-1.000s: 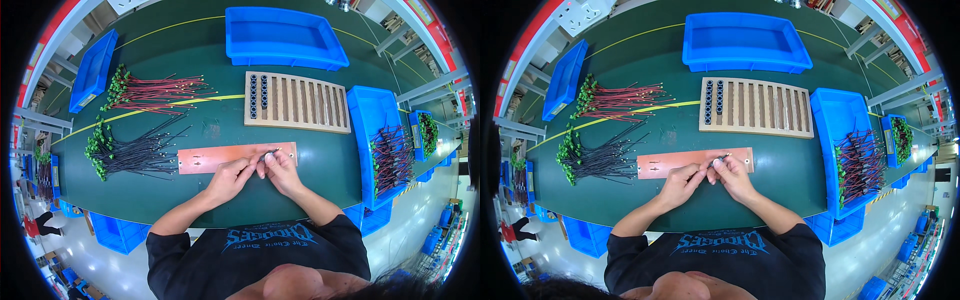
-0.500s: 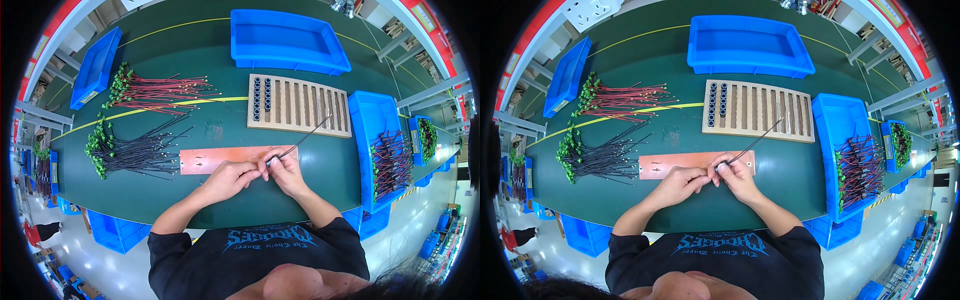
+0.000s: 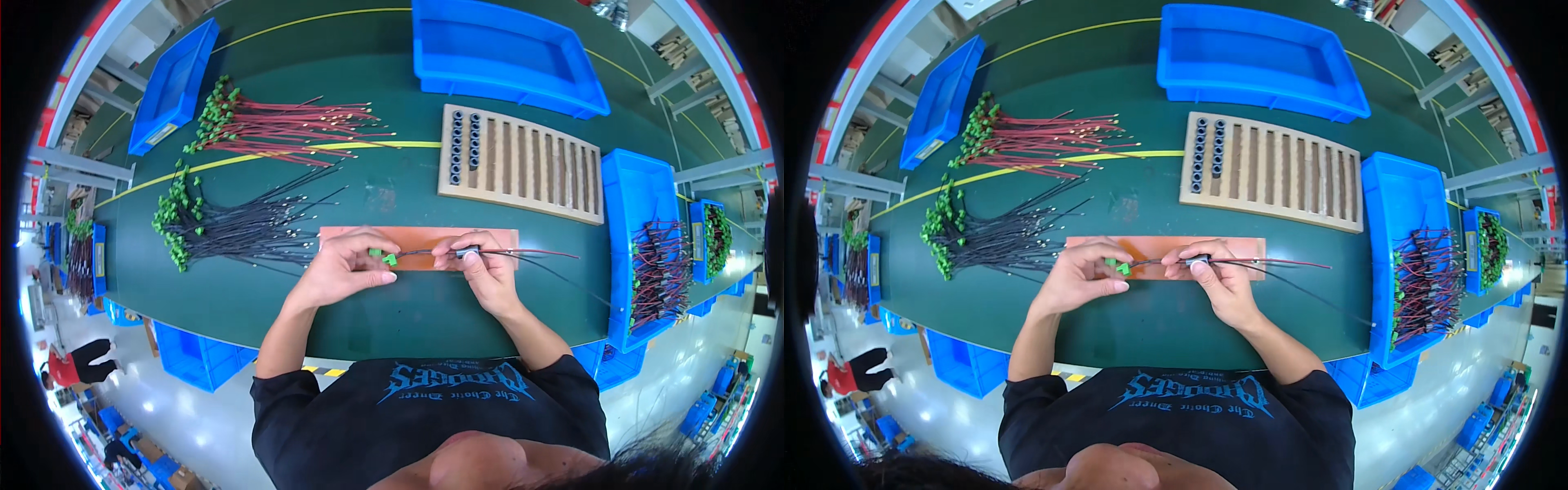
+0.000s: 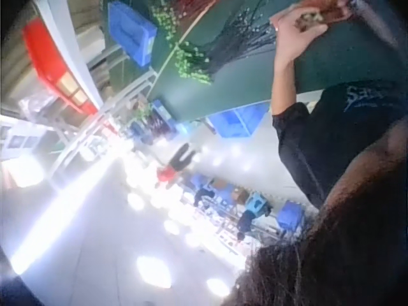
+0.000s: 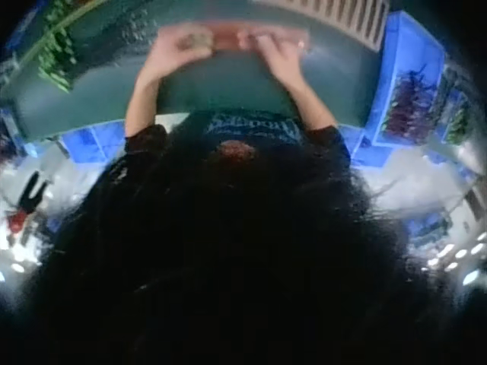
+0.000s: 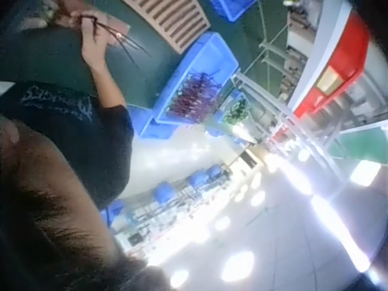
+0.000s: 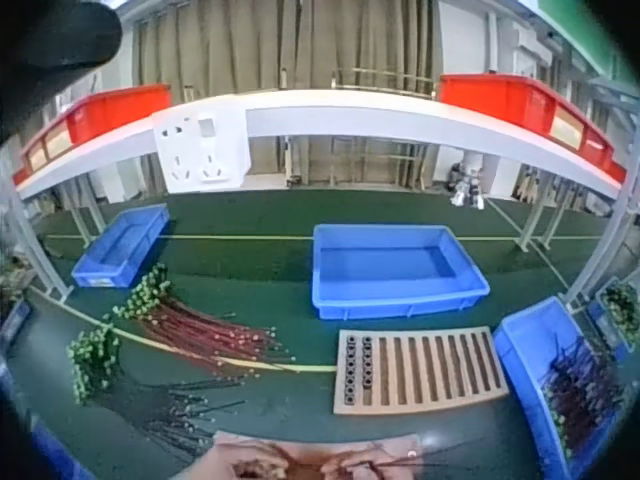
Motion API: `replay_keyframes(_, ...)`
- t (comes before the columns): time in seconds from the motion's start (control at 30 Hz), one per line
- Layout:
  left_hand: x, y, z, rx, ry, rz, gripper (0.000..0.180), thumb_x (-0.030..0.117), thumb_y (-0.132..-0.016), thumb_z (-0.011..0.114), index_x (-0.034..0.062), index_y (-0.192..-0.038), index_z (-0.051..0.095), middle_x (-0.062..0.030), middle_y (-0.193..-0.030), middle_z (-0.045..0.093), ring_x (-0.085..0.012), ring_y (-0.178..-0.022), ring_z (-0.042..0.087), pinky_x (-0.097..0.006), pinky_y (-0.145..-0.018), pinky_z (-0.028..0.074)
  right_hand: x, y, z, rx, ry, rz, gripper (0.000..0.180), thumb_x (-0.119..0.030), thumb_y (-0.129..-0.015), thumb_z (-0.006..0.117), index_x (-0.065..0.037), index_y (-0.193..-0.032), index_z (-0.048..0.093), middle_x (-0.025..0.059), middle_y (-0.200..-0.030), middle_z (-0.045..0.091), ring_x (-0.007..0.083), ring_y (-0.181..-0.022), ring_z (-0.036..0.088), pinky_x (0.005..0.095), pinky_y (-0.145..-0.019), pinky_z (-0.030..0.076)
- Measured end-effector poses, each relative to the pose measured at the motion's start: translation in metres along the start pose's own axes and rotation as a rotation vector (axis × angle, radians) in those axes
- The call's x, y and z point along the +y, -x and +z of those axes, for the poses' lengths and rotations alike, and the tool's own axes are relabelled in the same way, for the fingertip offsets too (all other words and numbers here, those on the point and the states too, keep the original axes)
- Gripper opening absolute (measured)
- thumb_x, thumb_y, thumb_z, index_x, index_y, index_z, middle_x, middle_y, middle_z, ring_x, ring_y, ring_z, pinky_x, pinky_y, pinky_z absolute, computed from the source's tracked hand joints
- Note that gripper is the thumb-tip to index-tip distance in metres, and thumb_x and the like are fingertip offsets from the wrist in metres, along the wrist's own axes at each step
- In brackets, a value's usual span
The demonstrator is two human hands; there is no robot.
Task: The person assembles wire harnesses by hand at a factory workstation. They pick up red and black wires, insert them into a green connector, and use a crimping tool to secure the connection. The finished harnesses are placed into a blue bin on the right side of the table.
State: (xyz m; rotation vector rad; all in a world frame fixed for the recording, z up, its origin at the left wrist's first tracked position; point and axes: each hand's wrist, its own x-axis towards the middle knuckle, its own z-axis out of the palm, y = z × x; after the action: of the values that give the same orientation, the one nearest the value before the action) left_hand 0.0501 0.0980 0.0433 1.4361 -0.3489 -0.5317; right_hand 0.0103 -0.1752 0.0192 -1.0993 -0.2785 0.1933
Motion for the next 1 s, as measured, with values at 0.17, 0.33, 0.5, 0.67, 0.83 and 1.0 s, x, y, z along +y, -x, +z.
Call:
replay_keyframes(0.17, -0.011, 0.012, -0.028, 0.056, 0.073, 0.064, 0.032, -0.009, -0.089, 0.071, -0.0032, -0.121, 0.068, -0.0128, -0.119, 0.065, -0.0184, -0.101, 0.068, -0.031, -0.085, 0.059, 0.011, 0.001, 0.012, -0.082, 0.206, -0.038, 0.018, -0.009, -0.108, 0.05, -0.001, -0.124, 0.054, 0.02, -0.128, 0.064, 0.0252, -0.122, 0.062, 0.0395, -0.104, 0.052)
replay_keyframes(0.33, 0.002, 0.018, -0.037, 0.143, 0.079, -0.024, 0.022, -0.006, -0.095, 0.064, -0.0025, -0.115, 0.071, -0.0134, -0.112, 0.071, -0.0163, -0.092, 0.07, -0.029, -0.08, 0.059, 0.022, 0.006, 0.022, -0.071, 0.055, 0.065, 0.019, -0.008, -0.108, 0.05, -0.001, -0.125, 0.055, 0.0202, -0.13, 0.063, 0.0267, -0.125, 0.06, 0.0409, -0.103, 0.053)
replay_keyframes(0.5, 0.006, 0.023, -0.052, 0.246, -0.093, -0.085, 0.02, -0.009, -0.093, 0.065, -0.0039, -0.109, 0.075, -0.0123, -0.111, 0.072, -0.0157, -0.088, 0.071, -0.029, -0.081, 0.06, 0.032, 0.007, 0.026, -0.074, 0.019, 0.089, 0.019, -0.008, -0.108, 0.05, -0.001, -0.125, 0.055, 0.0197, -0.129, 0.063, 0.0264, -0.125, 0.061, 0.041, -0.104, 0.053)
replay_keyframes(0.67, -0.004, 0.022, -0.057, 0.268, -0.209, -0.062, 0.023, -0.011, -0.09, 0.067, -0.0054, -0.111, 0.074, -0.0132, -0.117, 0.069, -0.0171, -0.093, 0.071, -0.028, -0.084, 0.06, 0.039, 0.004, 0.026, -0.024, 0.033, 0.092, 0.018, -0.007, -0.108, 0.048, 0.0, -0.124, 0.054, 0.0187, -0.129, 0.062, 0.0257, -0.124, 0.061, 0.0408, -0.104, 0.053)
replay_keyframes(0.83, -0.008, 0.02, -0.058, 0.283, -0.201, -0.043, 0.02, -0.011, -0.089, 0.068, -0.0059, -0.107, 0.074, -0.0128, -0.112, 0.071, -0.0175, -0.096, 0.071, -0.027, -0.085, 0.059, 0.042, 0.003, 0.024, -0.009, 0.02, 0.111, 0.018, -0.007, -0.109, 0.047, -0.001, -0.124, 0.053, 0.0186, -0.129, 0.062, 0.0253, -0.123, 0.061, 0.0407, -0.104, 0.053)
replay_keyframes(1.0, -0.005, 0.016, -0.051, 0.34, -0.141, -0.091, 0.017, -0.01, -0.089, 0.069, -0.0051, -0.104, 0.075, -0.0135, -0.108, 0.072, -0.0183, -0.098, 0.07, -0.03, -0.089, 0.057, 0.041, 0.001, 0.02, 0.005, 0.04, 0.098, 0.019, -0.014, -0.11, 0.047, -0.003, -0.124, 0.052, 0.0197, -0.128, 0.061, 0.0279, -0.123, 0.062, 0.0424, -0.1, 0.056)
